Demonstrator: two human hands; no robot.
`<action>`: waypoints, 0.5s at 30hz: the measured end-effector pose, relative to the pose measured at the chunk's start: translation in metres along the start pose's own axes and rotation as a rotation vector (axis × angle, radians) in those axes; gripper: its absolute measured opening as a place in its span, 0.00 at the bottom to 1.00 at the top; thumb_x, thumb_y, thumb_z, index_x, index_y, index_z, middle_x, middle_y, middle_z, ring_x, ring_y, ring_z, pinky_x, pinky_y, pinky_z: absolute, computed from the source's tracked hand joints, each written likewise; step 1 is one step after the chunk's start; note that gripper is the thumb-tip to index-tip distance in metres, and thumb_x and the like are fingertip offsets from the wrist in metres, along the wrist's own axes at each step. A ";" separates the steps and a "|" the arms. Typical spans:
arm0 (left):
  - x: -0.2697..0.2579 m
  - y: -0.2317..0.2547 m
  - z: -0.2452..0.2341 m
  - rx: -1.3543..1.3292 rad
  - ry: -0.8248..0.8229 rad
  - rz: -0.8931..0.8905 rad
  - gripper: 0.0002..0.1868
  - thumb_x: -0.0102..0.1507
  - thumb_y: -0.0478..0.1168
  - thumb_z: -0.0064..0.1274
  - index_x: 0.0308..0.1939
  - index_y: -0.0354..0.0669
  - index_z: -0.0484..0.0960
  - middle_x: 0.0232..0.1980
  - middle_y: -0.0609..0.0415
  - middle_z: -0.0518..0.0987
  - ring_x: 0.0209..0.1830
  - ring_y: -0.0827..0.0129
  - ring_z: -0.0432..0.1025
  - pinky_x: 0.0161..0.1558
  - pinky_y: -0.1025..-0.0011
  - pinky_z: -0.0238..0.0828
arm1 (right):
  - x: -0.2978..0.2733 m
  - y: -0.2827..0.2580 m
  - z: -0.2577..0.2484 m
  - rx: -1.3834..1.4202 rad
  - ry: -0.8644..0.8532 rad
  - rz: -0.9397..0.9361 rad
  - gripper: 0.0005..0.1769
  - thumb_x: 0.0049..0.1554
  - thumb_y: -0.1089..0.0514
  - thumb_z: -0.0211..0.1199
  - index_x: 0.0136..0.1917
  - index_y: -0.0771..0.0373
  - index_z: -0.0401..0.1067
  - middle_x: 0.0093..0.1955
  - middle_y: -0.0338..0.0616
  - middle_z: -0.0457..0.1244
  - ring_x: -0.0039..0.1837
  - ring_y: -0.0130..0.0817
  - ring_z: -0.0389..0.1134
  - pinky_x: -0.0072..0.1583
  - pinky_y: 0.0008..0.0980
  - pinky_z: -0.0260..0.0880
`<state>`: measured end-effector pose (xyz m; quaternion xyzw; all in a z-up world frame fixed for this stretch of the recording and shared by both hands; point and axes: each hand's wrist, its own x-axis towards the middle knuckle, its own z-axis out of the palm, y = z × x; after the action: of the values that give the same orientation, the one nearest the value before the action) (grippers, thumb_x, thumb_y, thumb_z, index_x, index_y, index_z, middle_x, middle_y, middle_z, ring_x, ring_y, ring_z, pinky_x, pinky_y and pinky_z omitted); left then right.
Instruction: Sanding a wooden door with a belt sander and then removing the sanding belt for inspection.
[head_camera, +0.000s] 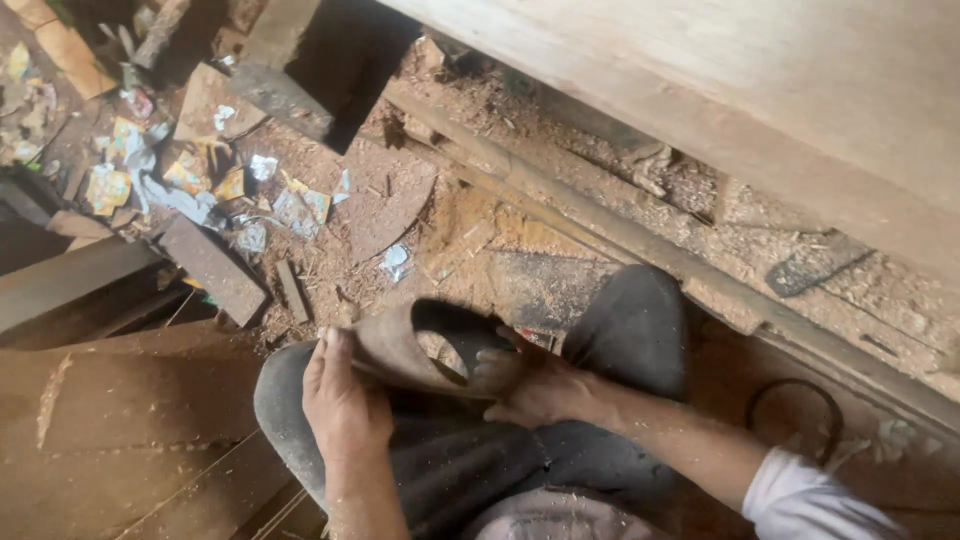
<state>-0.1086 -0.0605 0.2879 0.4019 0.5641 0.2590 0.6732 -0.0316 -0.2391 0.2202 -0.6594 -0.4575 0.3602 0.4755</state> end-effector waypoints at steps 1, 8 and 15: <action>0.007 0.000 -0.005 0.031 -0.110 -0.035 0.11 0.66 0.45 0.56 0.42 0.41 0.79 0.37 0.54 0.78 0.41 0.63 0.73 0.49 0.66 0.73 | 0.000 0.007 0.001 -0.349 0.004 -0.178 0.26 0.50 0.61 0.58 0.64 0.61 0.64 0.53 0.55 0.55 0.54 0.50 0.57 0.55 0.39 0.59; 0.001 -0.023 -0.009 0.551 -0.446 0.233 0.20 0.65 0.54 0.51 0.43 0.40 0.81 0.40 0.55 0.79 0.42 0.70 0.72 0.47 0.71 0.69 | -0.001 0.063 0.002 -0.210 0.151 -0.184 0.09 0.63 0.55 0.59 0.51 0.56 0.78 0.49 0.41 0.73 0.52 0.43 0.74 0.52 0.43 0.71; 0.014 -0.033 -0.019 0.215 -0.484 0.132 0.23 0.65 0.44 0.52 0.58 0.30 0.78 0.43 0.44 0.85 0.37 0.63 0.79 0.49 0.66 0.80 | -0.007 0.099 0.012 0.076 0.207 0.211 0.28 0.63 0.43 0.58 0.24 0.49 0.61 0.19 0.30 0.53 0.20 0.29 0.57 0.24 0.29 0.64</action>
<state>-0.1270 -0.0624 0.2517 0.5571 0.3837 0.1375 0.7235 -0.0188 -0.2551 0.1228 -0.7188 -0.3205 0.3554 0.5043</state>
